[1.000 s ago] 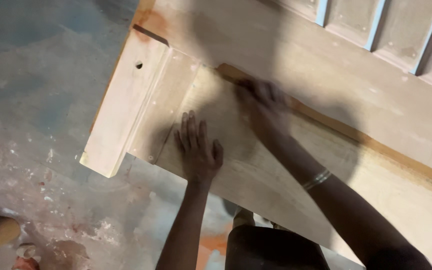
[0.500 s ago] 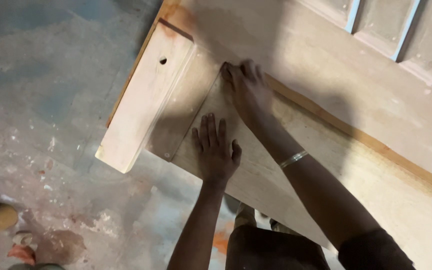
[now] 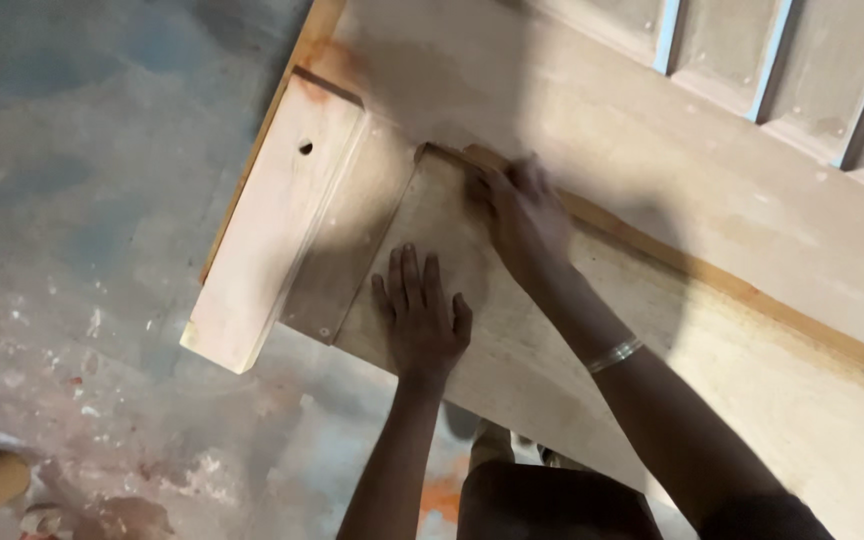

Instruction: The person applies a liquid finish to a wooden door panel using a cloth. They repeatedly dip the cloth into a metal can and wipe the finish onto the wood surface, covering the frame and panels.

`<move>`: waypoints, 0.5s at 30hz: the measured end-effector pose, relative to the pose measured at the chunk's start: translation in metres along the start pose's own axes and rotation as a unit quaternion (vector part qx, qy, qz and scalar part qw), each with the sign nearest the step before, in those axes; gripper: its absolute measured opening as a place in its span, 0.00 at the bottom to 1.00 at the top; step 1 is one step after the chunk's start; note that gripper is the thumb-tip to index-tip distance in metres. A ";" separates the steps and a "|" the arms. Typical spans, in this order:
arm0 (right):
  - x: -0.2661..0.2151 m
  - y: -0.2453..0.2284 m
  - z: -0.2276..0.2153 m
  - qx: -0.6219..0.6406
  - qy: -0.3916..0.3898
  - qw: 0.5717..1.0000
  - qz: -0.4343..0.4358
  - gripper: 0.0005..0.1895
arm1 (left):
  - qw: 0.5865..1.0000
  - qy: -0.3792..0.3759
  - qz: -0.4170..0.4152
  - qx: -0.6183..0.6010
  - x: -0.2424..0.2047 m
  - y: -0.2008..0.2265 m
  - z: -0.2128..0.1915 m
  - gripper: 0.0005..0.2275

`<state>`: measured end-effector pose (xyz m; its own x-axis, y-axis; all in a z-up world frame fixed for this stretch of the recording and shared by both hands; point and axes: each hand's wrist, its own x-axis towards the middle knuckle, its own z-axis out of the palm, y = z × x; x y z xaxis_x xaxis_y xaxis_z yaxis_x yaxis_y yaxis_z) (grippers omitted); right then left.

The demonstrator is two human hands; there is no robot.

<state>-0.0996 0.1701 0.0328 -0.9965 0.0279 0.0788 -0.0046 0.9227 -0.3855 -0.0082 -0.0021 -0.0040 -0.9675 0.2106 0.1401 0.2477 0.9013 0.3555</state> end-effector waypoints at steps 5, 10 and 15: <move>-0.005 -0.005 0.020 0.024 0.005 0.999 0.032 0.12 | 1.000 -0.011 -0.010 -0.015 -0.013 0.001 0.004 0.28; 0.028 -0.026 0.046 0.053 0.033 0.998 -0.013 0.09 | 1.000 0.015 0.024 -0.010 -0.019 -0.006 0.011 0.28; -0.093 0.088 -0.033 -0.034 0.097 0.994 0.024 0.17 | 0.995 0.056 0.050 -0.061 -0.014 -0.011 0.012 0.27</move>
<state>-0.0049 0.2615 0.0222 -0.9608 0.1404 0.2392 0.0555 0.9423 -0.3303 0.0020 -0.0109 -0.0207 -0.9279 0.2470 0.2792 0.3529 0.8235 0.4442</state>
